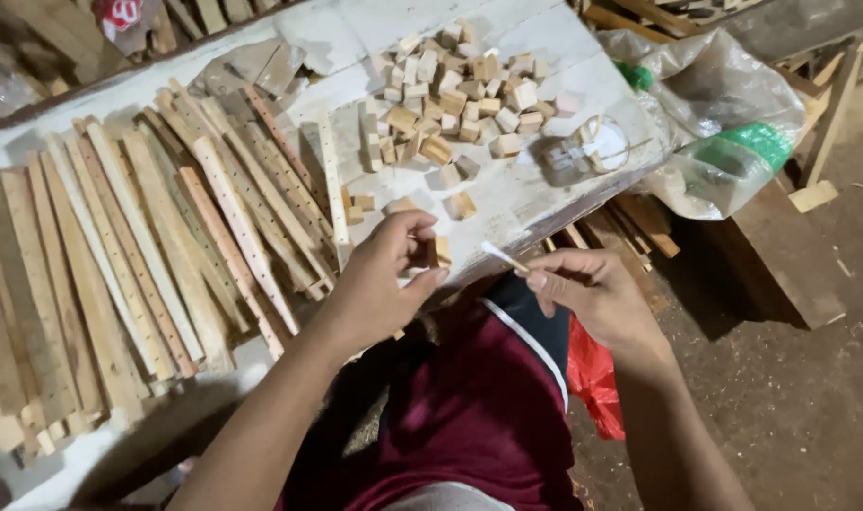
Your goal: The person sits at a workbench assembling wooden components. They pick up small wooden blocks, apply glue from a white bottle onto a block, press the block onto a long slotted wooden strip, and set completed strips aside, occasionally reaching into a tray to grab more blocks.
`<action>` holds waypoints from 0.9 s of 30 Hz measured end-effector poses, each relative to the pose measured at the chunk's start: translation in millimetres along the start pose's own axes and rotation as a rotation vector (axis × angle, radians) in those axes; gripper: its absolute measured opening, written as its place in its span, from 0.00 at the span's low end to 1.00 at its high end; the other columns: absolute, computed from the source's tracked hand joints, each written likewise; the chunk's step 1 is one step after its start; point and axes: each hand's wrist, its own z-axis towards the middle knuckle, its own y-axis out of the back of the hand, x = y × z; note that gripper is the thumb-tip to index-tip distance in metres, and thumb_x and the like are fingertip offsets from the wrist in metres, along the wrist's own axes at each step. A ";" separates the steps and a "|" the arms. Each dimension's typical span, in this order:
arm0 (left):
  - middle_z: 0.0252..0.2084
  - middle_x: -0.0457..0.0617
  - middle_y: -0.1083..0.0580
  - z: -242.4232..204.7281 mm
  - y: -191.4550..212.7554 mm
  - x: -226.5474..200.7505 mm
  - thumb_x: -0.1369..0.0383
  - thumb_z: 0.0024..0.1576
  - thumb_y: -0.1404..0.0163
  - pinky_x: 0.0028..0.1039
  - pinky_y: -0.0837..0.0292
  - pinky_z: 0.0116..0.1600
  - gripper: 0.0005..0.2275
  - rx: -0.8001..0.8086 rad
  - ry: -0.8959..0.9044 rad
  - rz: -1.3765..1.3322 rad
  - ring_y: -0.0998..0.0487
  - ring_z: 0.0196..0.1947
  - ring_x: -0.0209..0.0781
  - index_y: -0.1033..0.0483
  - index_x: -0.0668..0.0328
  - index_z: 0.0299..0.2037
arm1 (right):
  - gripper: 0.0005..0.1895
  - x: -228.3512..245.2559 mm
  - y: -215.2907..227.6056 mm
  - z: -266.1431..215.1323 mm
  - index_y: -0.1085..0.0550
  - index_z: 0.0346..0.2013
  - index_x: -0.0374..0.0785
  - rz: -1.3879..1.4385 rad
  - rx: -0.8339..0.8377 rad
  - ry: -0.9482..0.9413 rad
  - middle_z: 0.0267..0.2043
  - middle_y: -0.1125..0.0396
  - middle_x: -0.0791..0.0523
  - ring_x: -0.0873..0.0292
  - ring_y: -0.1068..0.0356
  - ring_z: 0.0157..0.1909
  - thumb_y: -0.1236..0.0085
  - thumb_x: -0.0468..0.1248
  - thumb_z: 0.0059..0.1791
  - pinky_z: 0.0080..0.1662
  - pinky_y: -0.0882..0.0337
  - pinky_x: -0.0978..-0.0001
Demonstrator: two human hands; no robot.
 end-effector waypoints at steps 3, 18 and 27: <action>0.52 0.61 0.25 -23.8 8.1 5.7 0.75 0.54 0.43 0.43 0.21 0.53 0.23 -0.025 -0.022 -0.067 0.20 0.51 0.59 0.35 0.65 0.59 | 0.10 -5.5 -10.2 5.7 0.18 0.40 0.27 -0.006 0.168 0.038 0.17 0.28 0.49 0.62 0.32 0.21 0.35 0.27 0.45 0.30 0.33 0.74; 0.41 0.58 0.22 -58.0 22.1 8.4 0.75 0.57 0.45 0.36 0.17 0.42 0.19 -0.056 -0.020 -0.310 0.15 0.39 0.49 0.35 0.55 0.58 | 0.11 42.9 -53.3 -0.4 0.16 0.36 0.30 -0.214 0.236 0.054 0.15 0.28 0.51 0.63 0.31 0.19 0.28 0.26 0.39 0.29 0.29 0.71; 0.41 0.60 0.21 -60.8 21.3 10.1 0.78 0.56 0.46 0.38 0.17 0.44 0.20 -0.083 -0.056 -0.327 0.15 0.39 0.52 0.35 0.57 0.57 | 0.10 46.8 -55.4 -3.0 0.15 0.33 0.32 -0.272 0.256 0.050 0.17 0.26 0.52 0.64 0.30 0.19 0.26 0.27 0.37 0.29 0.27 0.70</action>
